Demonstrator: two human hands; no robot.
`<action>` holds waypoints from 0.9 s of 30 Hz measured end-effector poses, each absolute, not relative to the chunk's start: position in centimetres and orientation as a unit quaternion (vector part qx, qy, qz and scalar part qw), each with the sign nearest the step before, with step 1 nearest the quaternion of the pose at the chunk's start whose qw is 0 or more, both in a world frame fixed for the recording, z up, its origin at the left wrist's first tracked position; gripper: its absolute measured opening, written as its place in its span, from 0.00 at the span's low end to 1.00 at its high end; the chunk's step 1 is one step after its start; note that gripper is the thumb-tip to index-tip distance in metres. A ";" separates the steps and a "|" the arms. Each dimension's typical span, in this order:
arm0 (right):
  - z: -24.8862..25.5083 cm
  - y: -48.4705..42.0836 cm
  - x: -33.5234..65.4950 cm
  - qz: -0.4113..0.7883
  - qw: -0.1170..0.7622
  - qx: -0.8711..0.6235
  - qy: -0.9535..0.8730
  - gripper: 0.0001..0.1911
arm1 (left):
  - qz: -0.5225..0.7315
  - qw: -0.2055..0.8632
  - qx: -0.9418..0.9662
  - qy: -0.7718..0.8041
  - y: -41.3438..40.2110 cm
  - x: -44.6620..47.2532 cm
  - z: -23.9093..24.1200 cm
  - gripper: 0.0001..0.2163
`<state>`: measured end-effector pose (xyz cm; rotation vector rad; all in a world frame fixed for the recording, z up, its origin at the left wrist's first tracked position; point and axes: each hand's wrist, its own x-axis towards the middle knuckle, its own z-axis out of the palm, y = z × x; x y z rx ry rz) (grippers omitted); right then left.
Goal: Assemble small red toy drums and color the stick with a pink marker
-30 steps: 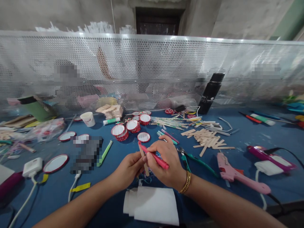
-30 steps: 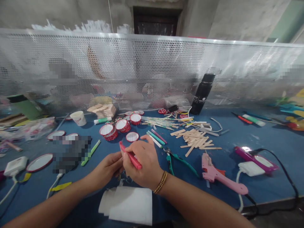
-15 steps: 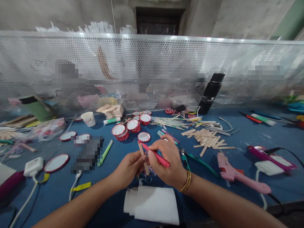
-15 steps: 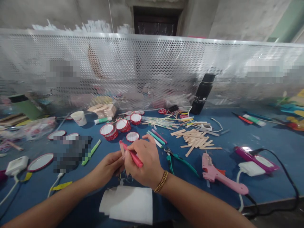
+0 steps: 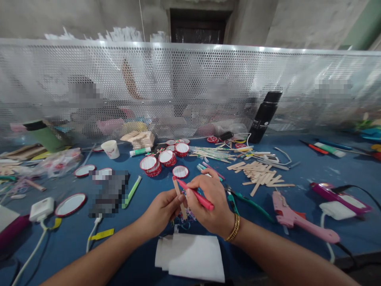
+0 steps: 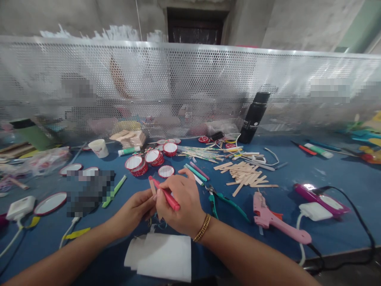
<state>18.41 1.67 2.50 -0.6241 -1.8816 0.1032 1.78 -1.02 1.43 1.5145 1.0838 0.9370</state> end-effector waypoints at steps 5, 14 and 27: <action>2.3 1.7 18.3 0.043 0.544 -0.252 -0.799 0.02 | 0.390 0.502 0.632 0.443 -1.1 1.9 1.5 0.23; 2.5 1.6 18.5 0.044 0.553 -0.254 -0.792 0.02 | 0.384 0.499 0.628 0.457 -1.1 1.9 1.7 0.22; 2.5 1.7 18.4 0.050 0.543 -0.253 -0.800 0.02 | 0.367 0.499 0.638 0.457 -1.1 1.9 1.5 0.24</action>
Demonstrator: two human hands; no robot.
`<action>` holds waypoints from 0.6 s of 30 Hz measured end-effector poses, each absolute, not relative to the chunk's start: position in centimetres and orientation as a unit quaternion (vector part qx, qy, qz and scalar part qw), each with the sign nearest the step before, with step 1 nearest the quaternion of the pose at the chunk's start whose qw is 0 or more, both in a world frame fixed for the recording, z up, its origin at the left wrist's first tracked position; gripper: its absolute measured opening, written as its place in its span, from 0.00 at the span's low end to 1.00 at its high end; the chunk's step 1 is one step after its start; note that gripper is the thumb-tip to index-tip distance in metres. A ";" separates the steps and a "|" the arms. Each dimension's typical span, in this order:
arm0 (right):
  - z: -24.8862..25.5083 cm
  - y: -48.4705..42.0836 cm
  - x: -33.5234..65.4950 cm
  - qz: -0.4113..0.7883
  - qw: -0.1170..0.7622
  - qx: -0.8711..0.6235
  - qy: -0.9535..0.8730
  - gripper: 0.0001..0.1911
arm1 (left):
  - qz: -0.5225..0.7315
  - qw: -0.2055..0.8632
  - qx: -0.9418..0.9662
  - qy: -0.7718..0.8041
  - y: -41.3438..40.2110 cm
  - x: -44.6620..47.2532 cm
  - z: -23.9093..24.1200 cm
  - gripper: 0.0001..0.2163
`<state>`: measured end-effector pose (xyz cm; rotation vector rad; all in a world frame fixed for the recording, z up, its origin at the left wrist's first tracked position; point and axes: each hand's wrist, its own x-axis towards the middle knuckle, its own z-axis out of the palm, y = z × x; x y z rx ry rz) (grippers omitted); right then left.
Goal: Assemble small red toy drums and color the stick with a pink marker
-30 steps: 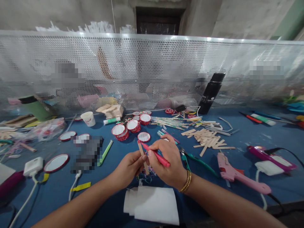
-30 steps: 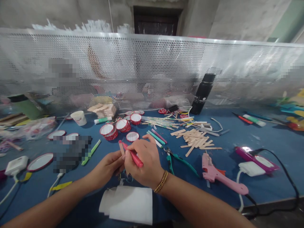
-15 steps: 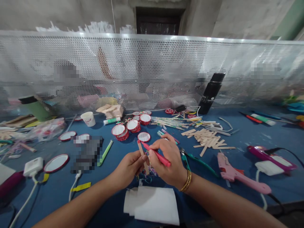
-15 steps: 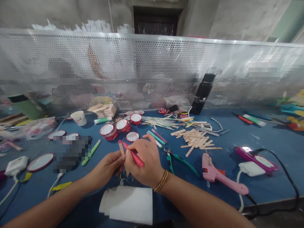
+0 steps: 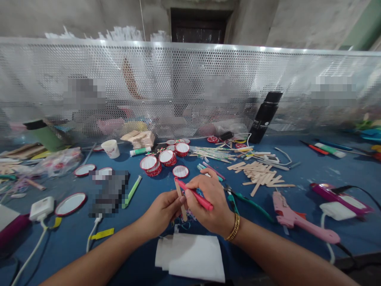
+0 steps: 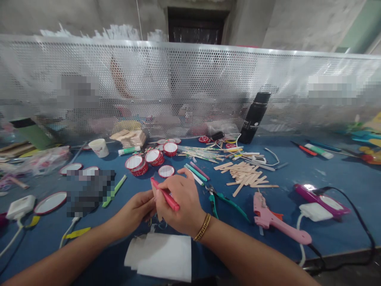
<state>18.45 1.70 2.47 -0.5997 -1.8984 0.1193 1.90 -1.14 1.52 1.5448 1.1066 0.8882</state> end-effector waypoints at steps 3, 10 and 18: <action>2.5 1.8 18.4 0.050 0.549 -0.257 -0.794 0.02 | 0.368 0.501 0.637 0.456 -1.2 2.0 1.6 0.24; 2.6 1.6 18.4 0.044 0.543 -0.248 -0.801 0.02 | 0.363 0.489 0.648 0.457 -1.2 1.8 1.4 0.24; 2.4 1.8 18.5 0.048 0.546 -0.265 -0.794 0.02 | 0.368 0.497 0.643 0.452 -1.2 1.9 1.7 0.24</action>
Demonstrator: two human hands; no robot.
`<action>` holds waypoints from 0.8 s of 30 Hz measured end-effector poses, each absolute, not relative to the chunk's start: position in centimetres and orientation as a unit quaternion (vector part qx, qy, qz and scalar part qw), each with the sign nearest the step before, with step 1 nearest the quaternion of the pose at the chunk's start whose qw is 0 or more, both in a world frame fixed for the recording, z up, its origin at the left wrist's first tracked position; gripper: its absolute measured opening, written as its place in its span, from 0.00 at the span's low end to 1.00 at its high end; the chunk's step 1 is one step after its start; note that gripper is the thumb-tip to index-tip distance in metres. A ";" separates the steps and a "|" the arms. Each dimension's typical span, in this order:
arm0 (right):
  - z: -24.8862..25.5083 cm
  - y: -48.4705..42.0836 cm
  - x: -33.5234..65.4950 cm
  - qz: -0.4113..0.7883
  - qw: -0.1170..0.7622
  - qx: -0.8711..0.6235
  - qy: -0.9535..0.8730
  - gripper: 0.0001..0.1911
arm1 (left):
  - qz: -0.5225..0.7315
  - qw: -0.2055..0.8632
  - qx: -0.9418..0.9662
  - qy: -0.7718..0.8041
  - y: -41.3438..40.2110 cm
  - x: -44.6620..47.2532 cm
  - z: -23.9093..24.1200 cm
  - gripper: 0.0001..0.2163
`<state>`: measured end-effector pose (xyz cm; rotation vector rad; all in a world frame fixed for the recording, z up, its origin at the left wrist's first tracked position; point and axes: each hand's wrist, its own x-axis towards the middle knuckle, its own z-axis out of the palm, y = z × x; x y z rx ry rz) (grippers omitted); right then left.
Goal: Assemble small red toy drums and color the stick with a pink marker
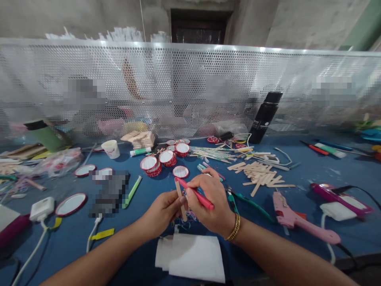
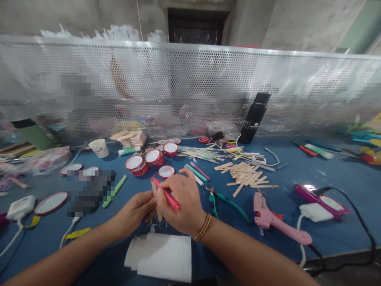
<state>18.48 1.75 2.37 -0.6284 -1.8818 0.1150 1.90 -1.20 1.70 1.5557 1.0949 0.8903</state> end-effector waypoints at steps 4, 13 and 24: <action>2.5 1.7 18.5 0.047 0.545 -0.267 -0.793 0.03 | 0.381 0.514 0.627 0.445 -1.1 2.0 1.7 0.23; 2.6 1.6 18.5 0.047 0.546 -0.259 -0.795 0.03 | 0.384 0.509 0.626 0.449 -1.1 1.8 1.7 0.22; 2.5 1.8 18.4 0.052 0.545 -0.259 -0.796 0.03 | 0.394 0.523 0.606 0.452 -1.0 2.0 1.8 0.24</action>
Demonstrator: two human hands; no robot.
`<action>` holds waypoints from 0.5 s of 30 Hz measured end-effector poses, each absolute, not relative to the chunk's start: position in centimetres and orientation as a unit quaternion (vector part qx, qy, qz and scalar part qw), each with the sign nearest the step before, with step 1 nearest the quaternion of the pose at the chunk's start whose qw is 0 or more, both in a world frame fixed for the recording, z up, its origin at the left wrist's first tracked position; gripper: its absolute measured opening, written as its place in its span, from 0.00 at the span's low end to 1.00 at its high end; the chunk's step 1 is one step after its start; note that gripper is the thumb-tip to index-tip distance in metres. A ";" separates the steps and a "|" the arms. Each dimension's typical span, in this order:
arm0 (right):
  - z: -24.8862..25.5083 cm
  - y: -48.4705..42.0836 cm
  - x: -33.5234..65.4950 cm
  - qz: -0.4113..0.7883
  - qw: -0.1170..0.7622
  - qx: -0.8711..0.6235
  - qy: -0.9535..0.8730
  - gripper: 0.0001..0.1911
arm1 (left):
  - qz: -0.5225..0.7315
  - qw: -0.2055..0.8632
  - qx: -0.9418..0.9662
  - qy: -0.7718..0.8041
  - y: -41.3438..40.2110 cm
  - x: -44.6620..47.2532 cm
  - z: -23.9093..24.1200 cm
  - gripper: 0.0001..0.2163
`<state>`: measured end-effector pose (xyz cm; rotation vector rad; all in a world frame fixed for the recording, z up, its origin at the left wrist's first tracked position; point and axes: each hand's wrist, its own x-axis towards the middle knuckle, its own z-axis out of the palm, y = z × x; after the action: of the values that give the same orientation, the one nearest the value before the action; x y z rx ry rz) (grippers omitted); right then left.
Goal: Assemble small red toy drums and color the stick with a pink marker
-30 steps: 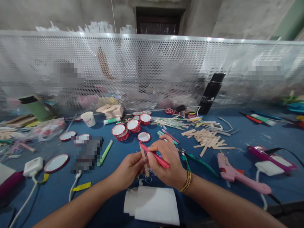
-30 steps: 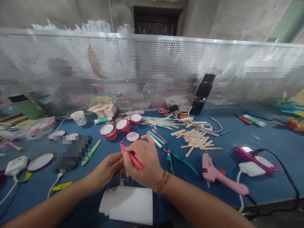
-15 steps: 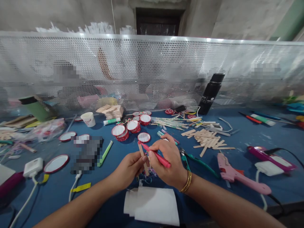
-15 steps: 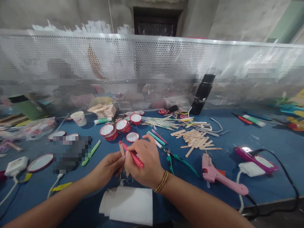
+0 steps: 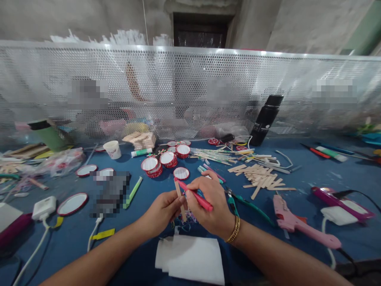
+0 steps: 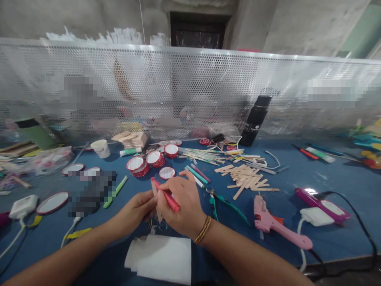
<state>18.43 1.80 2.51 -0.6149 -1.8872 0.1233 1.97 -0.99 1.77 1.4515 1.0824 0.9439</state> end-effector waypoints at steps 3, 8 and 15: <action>2.6 1.8 18.6 0.059 0.559 -0.253 -0.788 0.08 | 0.394 0.523 0.597 0.463 -1.0 1.9 1.7 0.23; 2.3 1.7 18.5 0.082 0.536 -0.233 -0.807 0.12 | 0.399 0.522 0.604 0.452 -1.0 1.8 1.9 0.21; 1.7 1.7 17.6 0.087 0.514 -0.294 -0.801 0.05 | 0.407 0.541 0.604 0.420 -0.9 1.6 1.2 0.22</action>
<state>17.59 1.71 1.73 -0.7062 -1.9250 0.2100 1.56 -0.92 1.22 1.4363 0.9984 0.9664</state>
